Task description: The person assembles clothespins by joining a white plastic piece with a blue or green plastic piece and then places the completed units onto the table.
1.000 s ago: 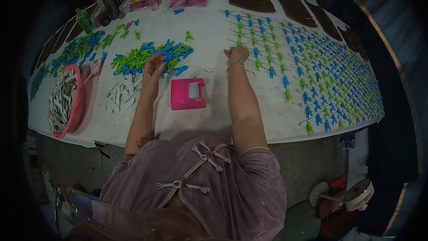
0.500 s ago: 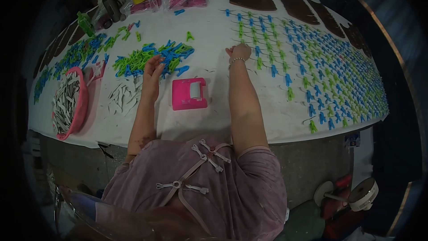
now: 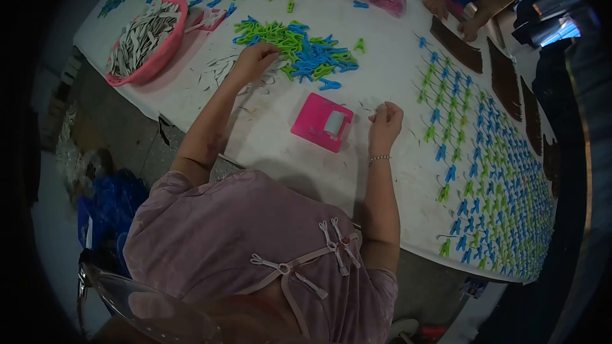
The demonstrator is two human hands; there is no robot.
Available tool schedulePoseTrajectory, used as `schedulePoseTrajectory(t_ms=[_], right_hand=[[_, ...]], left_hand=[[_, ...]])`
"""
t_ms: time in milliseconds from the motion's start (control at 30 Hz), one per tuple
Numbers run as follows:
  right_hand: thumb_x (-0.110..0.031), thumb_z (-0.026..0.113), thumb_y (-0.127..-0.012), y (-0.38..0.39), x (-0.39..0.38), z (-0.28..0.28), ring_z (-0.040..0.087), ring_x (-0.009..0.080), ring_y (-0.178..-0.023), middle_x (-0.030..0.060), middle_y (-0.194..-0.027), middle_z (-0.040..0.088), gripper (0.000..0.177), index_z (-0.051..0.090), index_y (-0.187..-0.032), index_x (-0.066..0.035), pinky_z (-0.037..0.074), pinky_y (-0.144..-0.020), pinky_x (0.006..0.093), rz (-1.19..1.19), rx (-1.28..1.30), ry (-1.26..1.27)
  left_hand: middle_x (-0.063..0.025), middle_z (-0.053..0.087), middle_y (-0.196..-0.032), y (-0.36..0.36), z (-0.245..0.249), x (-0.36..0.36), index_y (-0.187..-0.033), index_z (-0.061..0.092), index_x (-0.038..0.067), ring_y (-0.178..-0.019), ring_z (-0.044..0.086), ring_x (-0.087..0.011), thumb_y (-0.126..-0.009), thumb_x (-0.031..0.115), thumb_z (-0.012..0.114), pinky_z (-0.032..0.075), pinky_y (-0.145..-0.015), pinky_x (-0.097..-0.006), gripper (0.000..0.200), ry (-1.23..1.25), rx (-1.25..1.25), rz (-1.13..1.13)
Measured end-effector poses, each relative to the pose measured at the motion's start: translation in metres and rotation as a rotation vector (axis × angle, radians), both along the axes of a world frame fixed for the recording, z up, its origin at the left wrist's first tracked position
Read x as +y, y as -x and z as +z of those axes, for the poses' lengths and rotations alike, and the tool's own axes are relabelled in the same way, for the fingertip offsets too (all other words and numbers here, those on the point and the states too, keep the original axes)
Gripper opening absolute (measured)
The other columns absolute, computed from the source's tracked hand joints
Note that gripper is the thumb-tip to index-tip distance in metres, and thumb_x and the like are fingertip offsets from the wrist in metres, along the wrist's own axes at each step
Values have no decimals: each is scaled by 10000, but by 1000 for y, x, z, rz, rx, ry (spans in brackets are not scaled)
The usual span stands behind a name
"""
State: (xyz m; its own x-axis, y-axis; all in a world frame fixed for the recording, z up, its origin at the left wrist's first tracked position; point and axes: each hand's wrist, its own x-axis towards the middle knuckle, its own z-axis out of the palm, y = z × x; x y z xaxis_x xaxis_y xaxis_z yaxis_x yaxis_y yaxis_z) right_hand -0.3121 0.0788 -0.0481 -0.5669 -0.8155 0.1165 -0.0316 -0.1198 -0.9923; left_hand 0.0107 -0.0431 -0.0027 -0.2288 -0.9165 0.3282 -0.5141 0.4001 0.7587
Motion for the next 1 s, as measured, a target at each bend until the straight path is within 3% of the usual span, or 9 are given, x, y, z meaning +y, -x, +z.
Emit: schedulePoseTrajectory(t_ms=[167, 333, 367, 400, 467, 533, 633, 800, 1000], right_hand=[[-112, 537, -918, 3, -1, -1, 521, 97, -605, 44, -787, 557, 161, 508, -1034, -4, 494, -582, 248, 36, 61, 10], [-118, 549, -925, 2, 2, 0, 525, 86, -634, 28, -799, 572, 138, 540, -1001, -2, 496, -619, 239, 67, 72, 35], [-129, 563, -923, 2, 6, 5, 545, 86, -664, 26, -815, 591, 146, 563, -992, 0, 493, -647, 229, 49, 249, 31], [-140, 576, -921, 1, 9, 11, 564, 85, -694, 24, -832, 609, 156, 586, -984, 2, 490, -675, 220, 30, 426, 25], [-140, 592, -909, -7, 12, 26, 580, 93, -716, 38, -839, 629, 161, 608, -981, 3, 486, -668, 224, 86, 437, 67], [-139, 608, -897, -21, 16, 45, 597, 100, -737, 53, -846, 649, 166, 629, -977, 5, 482, -661, 229, 134, 444, 101], [-108, 624, -884, -49, 22, 69, 599, 95, -779, 64, -874, 654, 178, 618, -1025, 2, 485, -681, 228, 356, 437, 102], [-46, 628, -866, -64, 27, 79, 602, 95, -775, 46, -890, 647, 177, 594, -1035, -9, 491, -683, 230, 590, 257, 99], [-14, 624, -841, -47, 40, 68, 616, 108, -765, 44, -838, 639, 157, 593, -995, -9, 498, -687, 252, 538, 270, 4]], left_hand=[[-128, 609, -853, 7, -20, -2, -922, 640, 50, -810, 605, -314, -821, 182, 626, 479, -713, -374, 167, 196, -405, -31], [-104, 603, -829, 9, 12, 5, -945, 597, 58, -748, 600, -263, -831, 180, 648, 478, -686, -339, 175, 70, -250, -1], [-104, 603, -829, 8, 22, 7, -945, 597, 58, -748, 600, -263, -831, 180, 648, 478, -686, -339, 175, 73, -247, -2], [-79, 615, -818, 7, 29, 9, -958, 598, 53, -721, 597, -210, -841, 174, 655, 477, -664, -305, 178, 30, -100, -1], [-55, 626, -806, 9, 38, 13, -971, 599, 48, -693, 594, -156, -850, 168, 662, 476, -643, -272, 182, -14, 52, -6], [-17, 634, -801, 16, 41, 20, -1016, 609, 34, -689, 568, -64, -876, 139, 650, 462, -619, -216, 180, -93, 448, -198], [6, 611, -840, 35, 52, 43, -1079, 616, 25, -718, 556, -60, -895, 107, 626, 465, -670, -216, 202, -238, 585, -359], [-7, 621, -853, 66, 45, 68, -1096, 616, 32, -744, 584, -70, -906, 85, 606, 484, -691, -213, 198, -272, 639, -456], [-12, 631, -875, 83, 36, 90, -1052, 630, 27, -760, 606, -77, -900, 88, 608, 496, -689, -216, 165, -174, 585, -482]])
